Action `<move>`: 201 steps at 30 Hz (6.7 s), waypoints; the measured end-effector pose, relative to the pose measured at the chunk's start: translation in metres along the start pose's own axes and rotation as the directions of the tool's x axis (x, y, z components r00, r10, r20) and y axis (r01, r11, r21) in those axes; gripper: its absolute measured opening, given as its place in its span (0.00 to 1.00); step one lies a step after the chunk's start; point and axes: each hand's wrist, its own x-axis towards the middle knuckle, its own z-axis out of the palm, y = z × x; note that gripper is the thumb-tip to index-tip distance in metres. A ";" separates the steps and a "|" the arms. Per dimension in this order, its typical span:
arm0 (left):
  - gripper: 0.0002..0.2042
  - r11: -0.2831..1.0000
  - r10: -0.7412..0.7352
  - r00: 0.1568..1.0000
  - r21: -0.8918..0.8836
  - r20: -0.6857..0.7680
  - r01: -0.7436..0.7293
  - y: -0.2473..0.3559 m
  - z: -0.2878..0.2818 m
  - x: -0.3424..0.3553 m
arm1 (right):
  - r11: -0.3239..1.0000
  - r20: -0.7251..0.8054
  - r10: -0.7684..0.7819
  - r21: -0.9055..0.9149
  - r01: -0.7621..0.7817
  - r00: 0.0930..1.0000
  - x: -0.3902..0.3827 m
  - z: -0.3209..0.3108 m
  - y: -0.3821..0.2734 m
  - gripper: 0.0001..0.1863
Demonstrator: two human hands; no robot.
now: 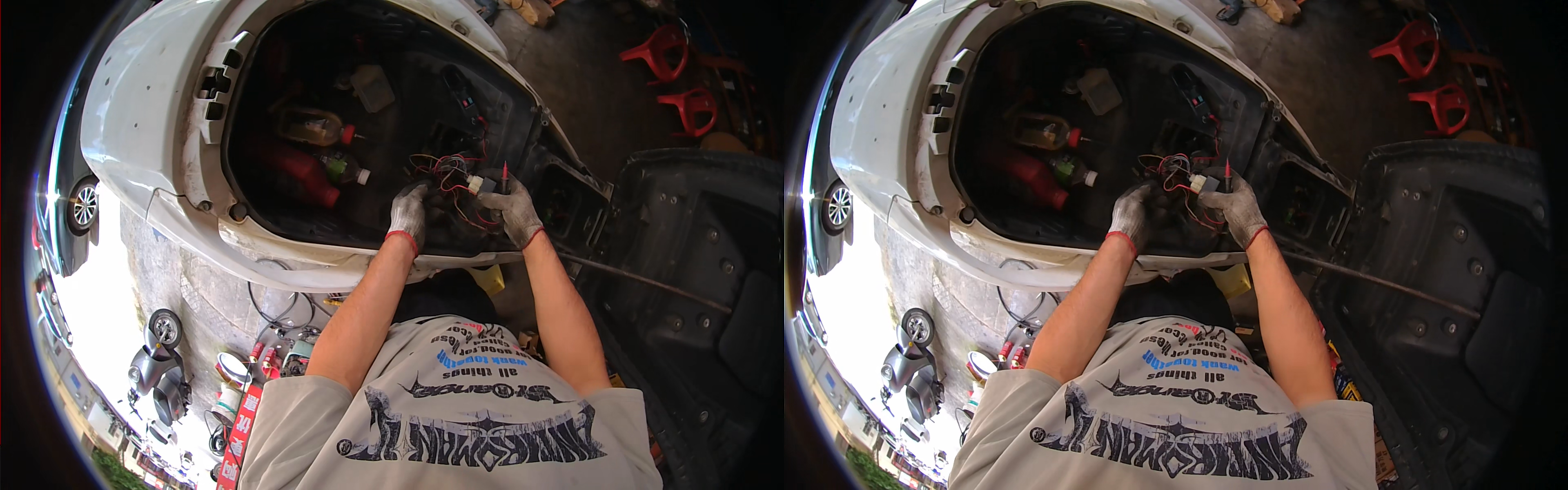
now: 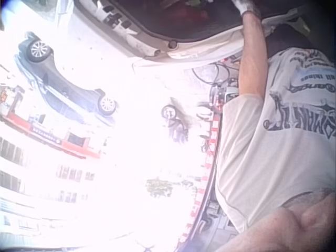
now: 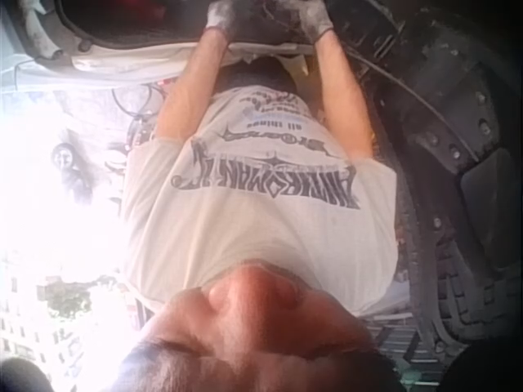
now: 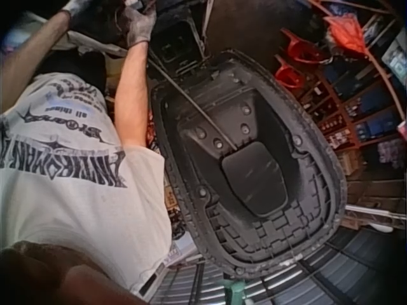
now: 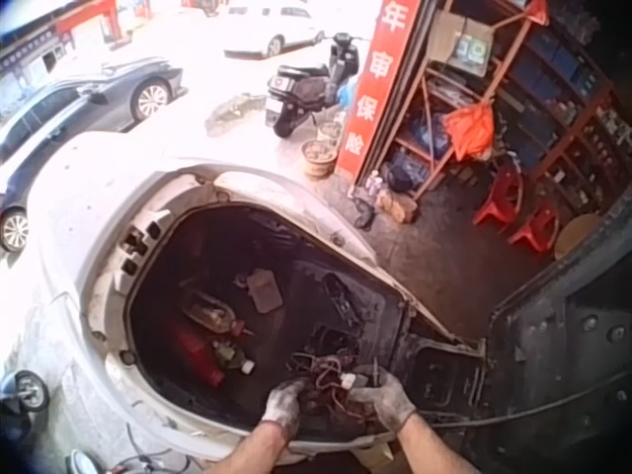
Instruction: Inspect and manipulate electrical wiring and connectors inside a motorcycle's storage compartment.
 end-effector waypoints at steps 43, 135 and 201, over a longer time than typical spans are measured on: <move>0.11 1.000 0.029 0.993 0.009 -0.116 -0.028 0.028 -0.005 0.004 | 0.997 0.011 0.041 0.071 -0.041 0.999 0.011 -0.023 -0.007 0.20; 0.21 -0.237 -0.063 0.957 0.927 0.283 -0.290 -0.038 0.012 0.075 | 0.987 0.045 -0.005 0.159 -0.002 0.999 0.005 -0.043 0.020 0.23; 0.11 0.962 -0.258 0.929 -0.020 0.264 0.273 -0.003 0.031 0.010 | 0.959 0.154 0.147 0.219 -0.179 0.977 0.004 -0.028 0.025 0.19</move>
